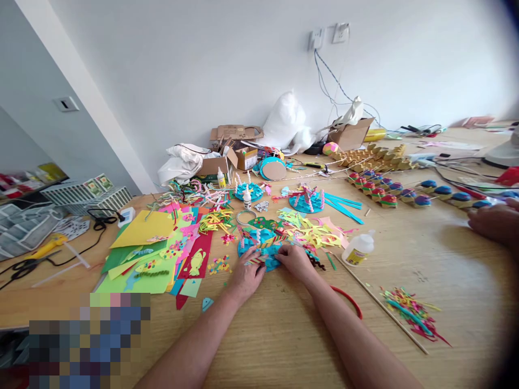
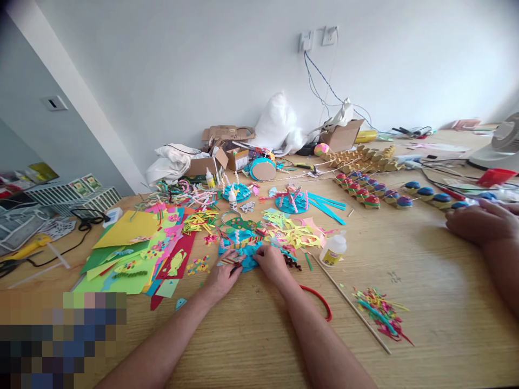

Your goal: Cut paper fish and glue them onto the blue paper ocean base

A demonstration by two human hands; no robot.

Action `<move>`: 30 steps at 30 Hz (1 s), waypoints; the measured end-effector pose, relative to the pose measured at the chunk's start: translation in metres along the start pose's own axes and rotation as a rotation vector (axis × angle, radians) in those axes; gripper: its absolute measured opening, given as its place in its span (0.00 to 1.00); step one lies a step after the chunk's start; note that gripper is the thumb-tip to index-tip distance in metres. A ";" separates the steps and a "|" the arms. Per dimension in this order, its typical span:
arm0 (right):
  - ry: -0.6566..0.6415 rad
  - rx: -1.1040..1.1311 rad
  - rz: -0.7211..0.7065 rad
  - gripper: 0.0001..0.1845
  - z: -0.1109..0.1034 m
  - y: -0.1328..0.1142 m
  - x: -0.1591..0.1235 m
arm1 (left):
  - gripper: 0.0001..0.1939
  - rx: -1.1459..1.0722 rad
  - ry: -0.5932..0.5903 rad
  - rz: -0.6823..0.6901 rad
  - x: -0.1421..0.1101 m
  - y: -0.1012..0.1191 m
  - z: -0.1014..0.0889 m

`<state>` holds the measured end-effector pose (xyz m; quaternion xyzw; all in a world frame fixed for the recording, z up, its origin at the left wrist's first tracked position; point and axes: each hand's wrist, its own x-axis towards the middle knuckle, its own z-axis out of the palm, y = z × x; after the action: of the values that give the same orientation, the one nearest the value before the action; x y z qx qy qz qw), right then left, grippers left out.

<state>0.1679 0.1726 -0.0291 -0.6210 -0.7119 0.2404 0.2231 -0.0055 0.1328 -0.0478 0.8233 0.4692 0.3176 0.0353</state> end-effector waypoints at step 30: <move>0.007 -0.003 0.012 0.07 -0.001 -0.002 0.001 | 0.09 0.004 -0.049 -0.013 0.003 0.004 -0.004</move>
<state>0.1669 0.1730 -0.0269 -0.6265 -0.7077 0.2386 0.2232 -0.0035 0.1318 -0.0418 0.8279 0.4740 0.2961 0.0471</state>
